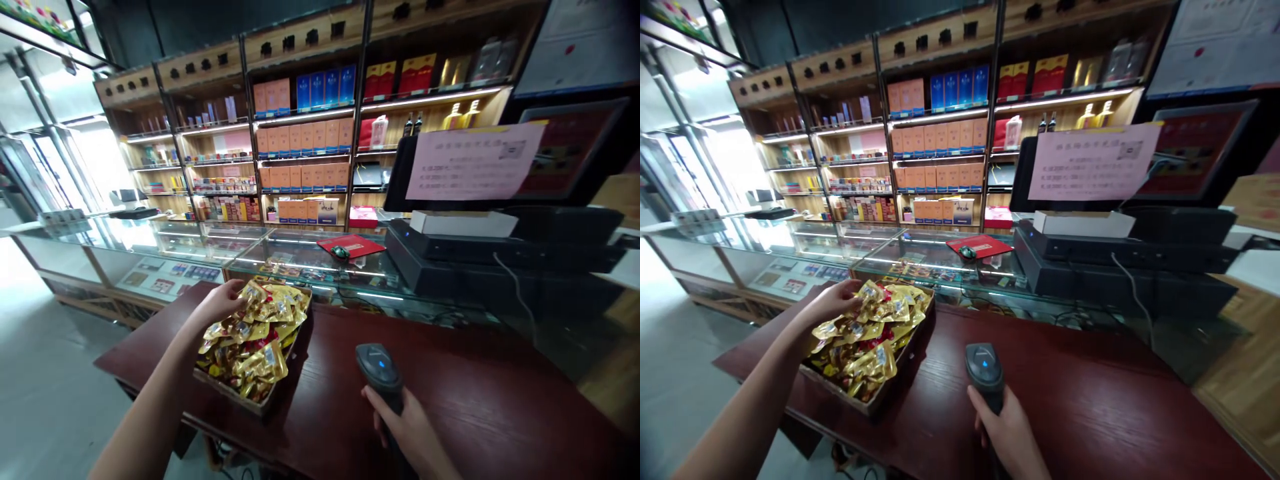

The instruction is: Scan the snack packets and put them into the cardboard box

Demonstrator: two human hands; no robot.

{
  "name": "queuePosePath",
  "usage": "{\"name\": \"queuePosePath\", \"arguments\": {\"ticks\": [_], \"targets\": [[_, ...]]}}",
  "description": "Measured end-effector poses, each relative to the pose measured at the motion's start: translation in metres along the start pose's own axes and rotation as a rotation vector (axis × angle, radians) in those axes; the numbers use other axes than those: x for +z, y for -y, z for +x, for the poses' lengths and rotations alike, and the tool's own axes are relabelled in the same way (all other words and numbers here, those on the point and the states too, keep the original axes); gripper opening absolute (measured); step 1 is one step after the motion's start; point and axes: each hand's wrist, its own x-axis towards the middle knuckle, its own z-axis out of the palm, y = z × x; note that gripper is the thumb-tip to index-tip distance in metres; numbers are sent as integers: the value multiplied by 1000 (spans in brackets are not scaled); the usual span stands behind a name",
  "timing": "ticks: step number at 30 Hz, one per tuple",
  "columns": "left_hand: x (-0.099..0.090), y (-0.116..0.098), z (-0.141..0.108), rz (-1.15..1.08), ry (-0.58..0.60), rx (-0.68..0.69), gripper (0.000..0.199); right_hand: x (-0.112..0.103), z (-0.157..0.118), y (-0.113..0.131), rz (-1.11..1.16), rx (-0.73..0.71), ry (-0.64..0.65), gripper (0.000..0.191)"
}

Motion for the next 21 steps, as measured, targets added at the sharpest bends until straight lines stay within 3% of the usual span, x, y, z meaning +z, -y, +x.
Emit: {"name": "queuePosePath", "arguments": {"ticks": [4, 8, 10, 14, 17, 19, 21], "targets": [[10, 13, 8, 237, 61, 12, 53, 7, -2, 10, -31, -9, 28, 40], [10, 26, 9, 201, -38, 79, 60, 11, -4, 15, -14, 2, -6, 39], [4, 40, 5, 101, -131, 99, 63, 11, -4, 15, 48, 32, 42, 41], [-8, 99, -8, -79, -356, 30, 64, 7, 3, 20, 366, 149, 243, 36], [-10, 146, -17, -288, -432, -224, 64, 13, 15, 30, 640, 221, 301, 31], [-9, 159, -23, -524, -265, -430, 60, 25, 23, 38, 736, 244, 369, 34], [-8, 155, -30, -741, -23, -578, 57, 39, 29, 45, 775, 261, 450, 39]]}}
